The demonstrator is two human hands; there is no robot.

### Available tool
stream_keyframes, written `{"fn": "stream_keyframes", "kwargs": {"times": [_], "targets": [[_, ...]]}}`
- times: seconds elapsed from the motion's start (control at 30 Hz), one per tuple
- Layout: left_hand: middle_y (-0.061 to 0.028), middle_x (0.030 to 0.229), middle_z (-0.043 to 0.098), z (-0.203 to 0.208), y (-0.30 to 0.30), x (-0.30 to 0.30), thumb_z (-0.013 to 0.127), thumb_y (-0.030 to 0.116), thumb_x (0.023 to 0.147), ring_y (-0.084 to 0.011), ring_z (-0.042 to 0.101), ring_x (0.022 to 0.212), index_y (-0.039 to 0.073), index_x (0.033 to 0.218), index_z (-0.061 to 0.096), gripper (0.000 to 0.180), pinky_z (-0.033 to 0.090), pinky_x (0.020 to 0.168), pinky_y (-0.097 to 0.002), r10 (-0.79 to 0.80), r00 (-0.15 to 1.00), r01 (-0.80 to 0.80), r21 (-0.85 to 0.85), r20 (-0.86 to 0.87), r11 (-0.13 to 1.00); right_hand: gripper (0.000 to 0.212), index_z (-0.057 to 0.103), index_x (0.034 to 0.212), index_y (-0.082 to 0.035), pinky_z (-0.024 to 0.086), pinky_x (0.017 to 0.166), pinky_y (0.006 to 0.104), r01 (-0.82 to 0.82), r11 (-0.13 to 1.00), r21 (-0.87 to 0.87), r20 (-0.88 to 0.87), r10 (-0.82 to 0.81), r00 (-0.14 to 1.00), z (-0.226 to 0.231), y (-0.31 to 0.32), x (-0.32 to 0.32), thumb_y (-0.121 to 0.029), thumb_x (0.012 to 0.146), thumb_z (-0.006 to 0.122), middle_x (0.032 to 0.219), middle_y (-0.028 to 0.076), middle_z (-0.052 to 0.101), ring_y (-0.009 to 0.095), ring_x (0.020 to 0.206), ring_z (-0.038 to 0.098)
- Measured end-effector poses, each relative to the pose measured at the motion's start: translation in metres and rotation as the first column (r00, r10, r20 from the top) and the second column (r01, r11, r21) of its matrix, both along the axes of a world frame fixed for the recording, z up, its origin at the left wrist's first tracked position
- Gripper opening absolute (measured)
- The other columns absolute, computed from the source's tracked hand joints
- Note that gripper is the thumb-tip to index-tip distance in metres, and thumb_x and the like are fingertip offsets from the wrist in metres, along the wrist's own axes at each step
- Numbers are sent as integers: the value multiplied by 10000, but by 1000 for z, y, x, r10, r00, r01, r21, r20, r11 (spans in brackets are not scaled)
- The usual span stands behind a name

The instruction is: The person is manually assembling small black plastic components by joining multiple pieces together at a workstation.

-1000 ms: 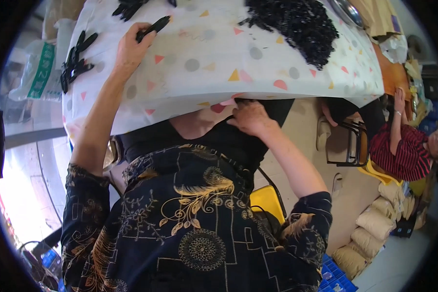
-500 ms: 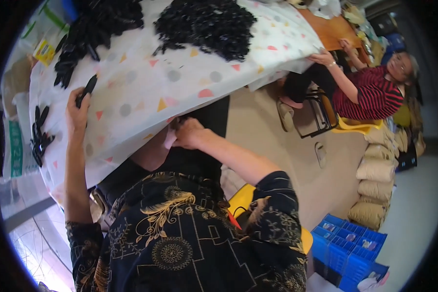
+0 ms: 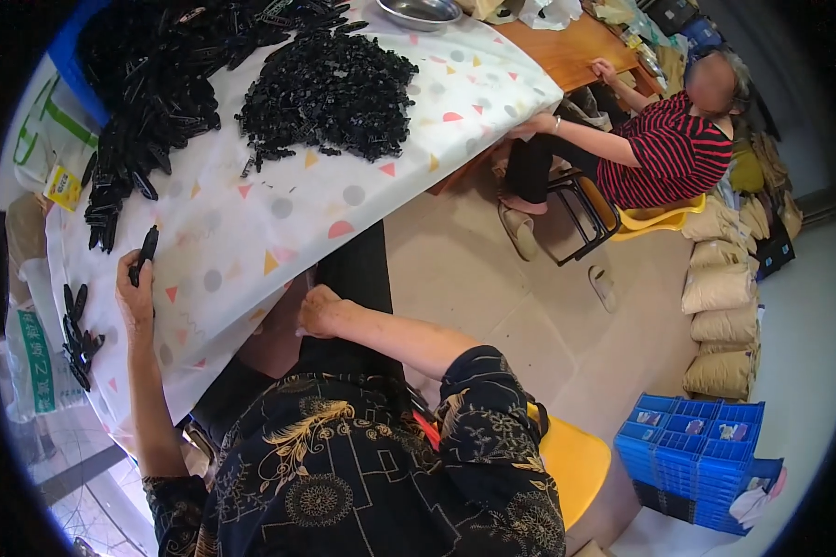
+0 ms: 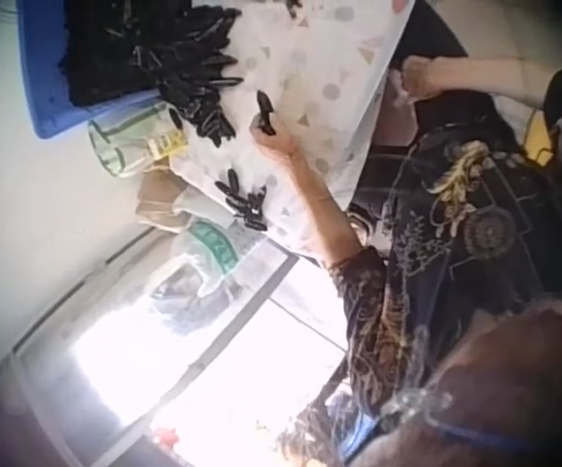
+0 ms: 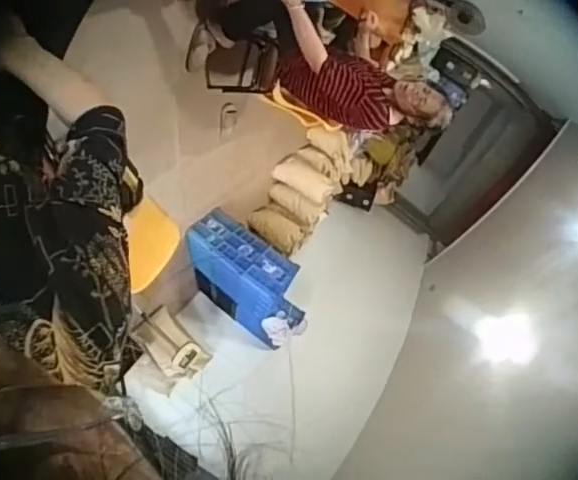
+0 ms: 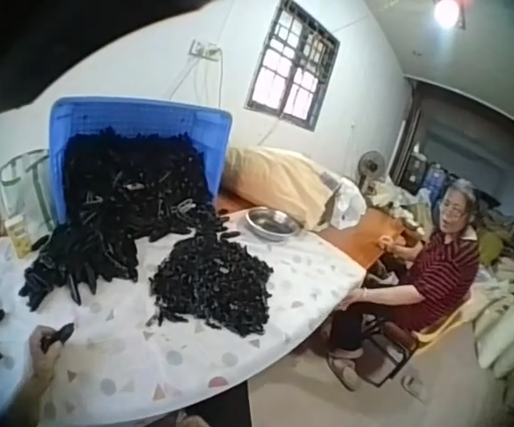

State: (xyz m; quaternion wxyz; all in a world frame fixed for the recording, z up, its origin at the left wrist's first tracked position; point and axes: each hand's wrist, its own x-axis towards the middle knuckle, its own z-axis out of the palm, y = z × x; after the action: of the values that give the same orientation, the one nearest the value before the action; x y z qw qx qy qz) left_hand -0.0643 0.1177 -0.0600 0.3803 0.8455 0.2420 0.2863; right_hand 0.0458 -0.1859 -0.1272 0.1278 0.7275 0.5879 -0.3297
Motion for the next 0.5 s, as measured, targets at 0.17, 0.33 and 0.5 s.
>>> {"fn": "stream_keyframes", "kwargs": {"times": [0.17, 0.33, 0.5], "targets": [[-20, 819, 554, 8, -7, 0, 587, 103, 874, -94, 500, 720, 26, 1066, 563, 209, 426, 671, -234, 15, 999, -15, -1, -43, 1000, 487, 686, 1077, -112, 390, 946, 412, -18, 994, 110, 110, 6, 994, -10, -7, 6, -504, 908, 452, 1221, 112, 592, 271, 1186, 510], [-28, 813, 566, 9, -7, 0, 608, 111, 863, -98, 504, 726, 39, 1066, 569, 219, 429, 676, -238, 50, 996, -52, -20, -71, 998, 582, 660, 1095, -46, 353, 993, 407, 24, 999, 28, 131, -27, 991, -27, 8, 15, -534, 928, 391, 1270, 130, 535, 285, 1181, 501], [-31, 825, 581, 3, -2, -3, 626, 114, 847, -116, 526, 761, 47, 1063, 580, 230, 443, 715, -252, 96, 992, -98, -21, -80, 995, 579, 688, 1033, -43, 328, 1036, 397, -48, 988, -144, -79, 37, 996, 32, 13, 19, -523, 938, 378, 1274, 125, 541, 293, 1207, 486]]}}
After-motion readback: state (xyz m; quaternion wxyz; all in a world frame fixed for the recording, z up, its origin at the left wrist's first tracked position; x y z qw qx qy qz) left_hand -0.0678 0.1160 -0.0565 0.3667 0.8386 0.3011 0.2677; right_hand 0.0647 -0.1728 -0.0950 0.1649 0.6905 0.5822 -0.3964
